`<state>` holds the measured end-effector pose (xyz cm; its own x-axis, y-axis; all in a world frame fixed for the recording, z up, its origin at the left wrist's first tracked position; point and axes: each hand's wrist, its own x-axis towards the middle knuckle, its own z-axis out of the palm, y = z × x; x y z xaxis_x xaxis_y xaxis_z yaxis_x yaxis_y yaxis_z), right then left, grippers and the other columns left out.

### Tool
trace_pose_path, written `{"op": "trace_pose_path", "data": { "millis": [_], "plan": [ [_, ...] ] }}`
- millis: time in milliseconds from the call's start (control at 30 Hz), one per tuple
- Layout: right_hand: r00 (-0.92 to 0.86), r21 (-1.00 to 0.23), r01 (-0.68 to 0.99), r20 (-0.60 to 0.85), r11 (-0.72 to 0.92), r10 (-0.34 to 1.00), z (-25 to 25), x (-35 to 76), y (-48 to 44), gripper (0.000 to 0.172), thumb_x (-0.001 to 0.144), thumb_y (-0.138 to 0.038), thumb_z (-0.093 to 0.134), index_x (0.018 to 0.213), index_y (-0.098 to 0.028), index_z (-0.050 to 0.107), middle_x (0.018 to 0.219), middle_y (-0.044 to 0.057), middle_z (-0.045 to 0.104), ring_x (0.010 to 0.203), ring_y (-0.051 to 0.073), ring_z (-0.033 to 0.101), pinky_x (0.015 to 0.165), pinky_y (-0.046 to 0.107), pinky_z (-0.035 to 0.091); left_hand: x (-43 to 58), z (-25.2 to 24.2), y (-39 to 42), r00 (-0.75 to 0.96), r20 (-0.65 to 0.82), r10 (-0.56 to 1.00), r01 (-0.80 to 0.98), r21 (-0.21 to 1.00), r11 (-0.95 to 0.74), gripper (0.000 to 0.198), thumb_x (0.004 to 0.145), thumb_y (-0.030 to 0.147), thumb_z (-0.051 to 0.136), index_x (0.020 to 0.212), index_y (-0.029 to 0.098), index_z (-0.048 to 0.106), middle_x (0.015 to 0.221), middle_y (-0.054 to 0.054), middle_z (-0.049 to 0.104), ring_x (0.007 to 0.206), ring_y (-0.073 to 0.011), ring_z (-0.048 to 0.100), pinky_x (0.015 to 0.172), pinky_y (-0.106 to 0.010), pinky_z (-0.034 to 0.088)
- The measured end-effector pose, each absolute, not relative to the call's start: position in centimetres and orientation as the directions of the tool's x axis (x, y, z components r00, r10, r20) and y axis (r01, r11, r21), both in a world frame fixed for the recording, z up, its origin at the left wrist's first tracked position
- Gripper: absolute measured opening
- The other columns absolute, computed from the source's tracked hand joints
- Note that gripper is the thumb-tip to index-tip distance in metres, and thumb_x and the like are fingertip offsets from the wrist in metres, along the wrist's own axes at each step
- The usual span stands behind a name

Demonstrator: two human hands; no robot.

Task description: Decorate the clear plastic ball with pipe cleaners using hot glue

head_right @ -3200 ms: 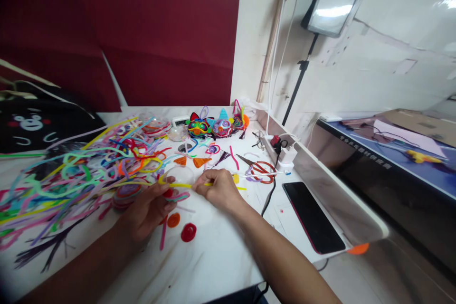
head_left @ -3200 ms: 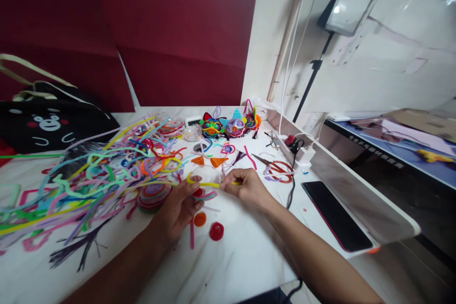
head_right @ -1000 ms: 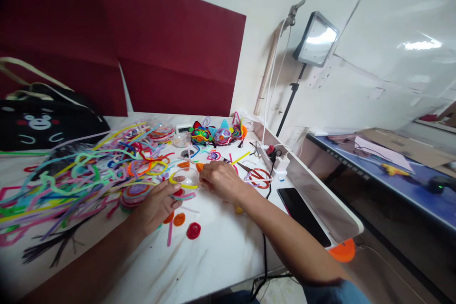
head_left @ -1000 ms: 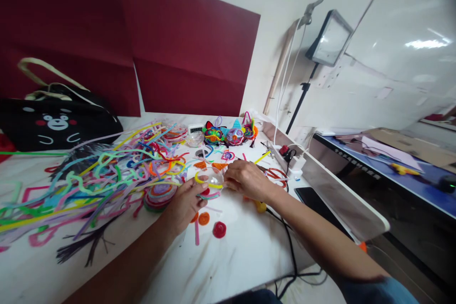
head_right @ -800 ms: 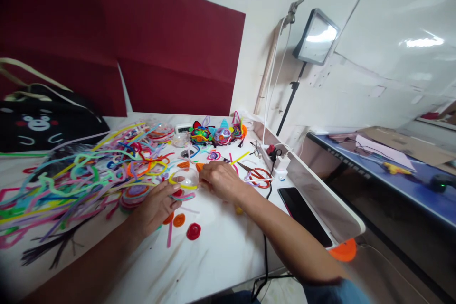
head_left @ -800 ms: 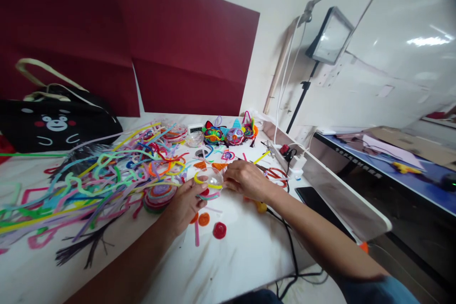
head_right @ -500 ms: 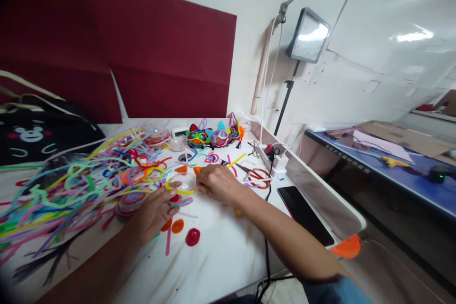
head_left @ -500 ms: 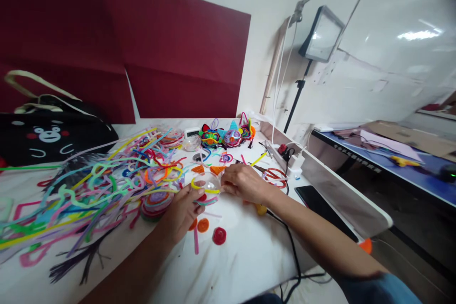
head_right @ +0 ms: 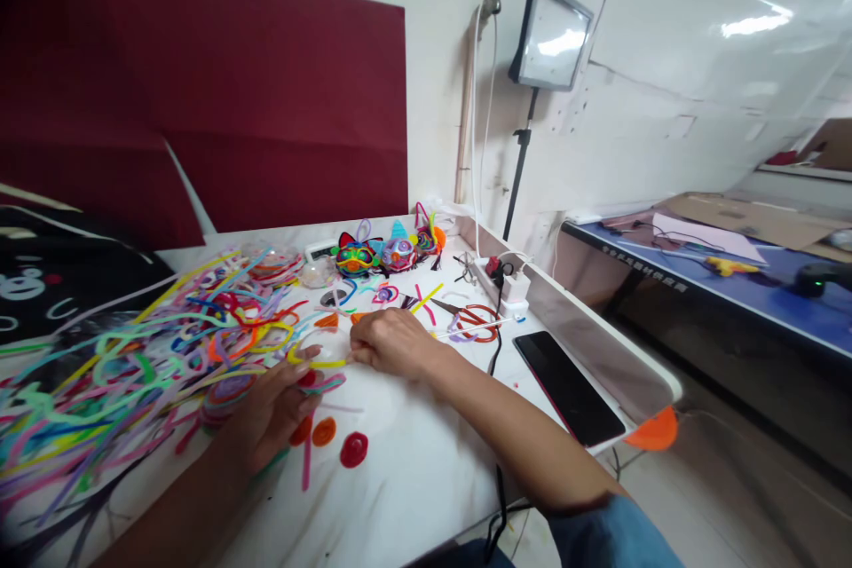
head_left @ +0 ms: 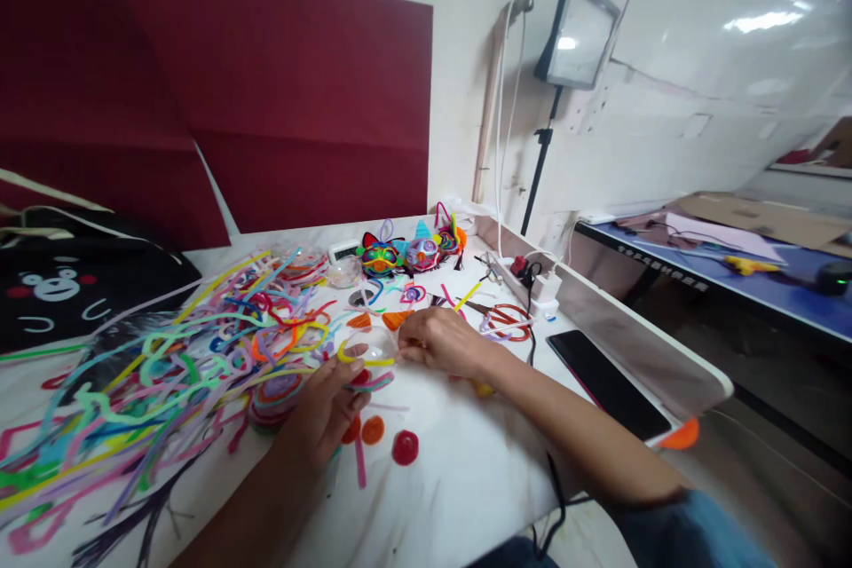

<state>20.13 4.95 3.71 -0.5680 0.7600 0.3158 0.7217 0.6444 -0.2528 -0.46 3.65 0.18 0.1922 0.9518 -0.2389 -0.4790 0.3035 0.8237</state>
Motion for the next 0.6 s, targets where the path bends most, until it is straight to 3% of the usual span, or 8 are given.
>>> {"op": "trace_pose_path", "data": {
  "millis": [300, 467, 600],
  "plan": [
    [-0.494, -0.369, 0.707, 0.352, 0.603, 0.795, 2.79, 20.00, 5.09, 0.012, 0.086, -0.029, 0.069, 0.083, -0.017, 0.068, 0.085, 0.003, 0.071, 0.076, 0.014, 0.061, 0.063, 0.023, 0.035, -0.95, 0.09, 4.08, 0.184, -0.301, 0.936, -0.451, 0.820, 0.352, 0.034, 0.060, 0.011, 0.080, 0.091, 0.018, 0.069, 0.063, 0.002, 0.061, 0.054, -0.0101, 0.054, 0.042, -0.018, 0.042],
    [-0.464, -0.412, 0.699, 0.361, 0.585, 0.809, 2.72, 19.98, 4.79, 0.014, 0.085, -0.031, 0.070, 0.081, -0.017, 0.067, 0.085, 0.003, 0.070, 0.079, 0.015, 0.060, 0.064, 0.023, 0.035, -0.94, 0.09, 4.29, 0.168, -0.328, 0.930, -0.448, 0.815, 0.369, 0.028, 0.064, 0.011, 0.075, 0.090, 0.020, 0.070, 0.066, 0.001, 0.062, 0.052, -0.0101, 0.051, 0.039, -0.018, 0.039],
    [-0.443, -0.470, 0.680, 0.349, 0.563, 0.826, 2.70, 20.19, 4.45, 0.013, 0.084, -0.029, 0.072, 0.080, -0.017, 0.067, 0.082, 0.002, 0.068, 0.073, 0.013, 0.057, 0.063, 0.023, 0.034, -0.74, 0.20, 4.14, 0.184, -0.311, 0.932, -0.425, 0.830, 0.361, 0.034, 0.062, 0.011, 0.076, 0.094, 0.017, 0.070, 0.066, 0.000, 0.062, 0.053, -0.0111, 0.052, 0.038, -0.018, 0.039]
  ]
}}
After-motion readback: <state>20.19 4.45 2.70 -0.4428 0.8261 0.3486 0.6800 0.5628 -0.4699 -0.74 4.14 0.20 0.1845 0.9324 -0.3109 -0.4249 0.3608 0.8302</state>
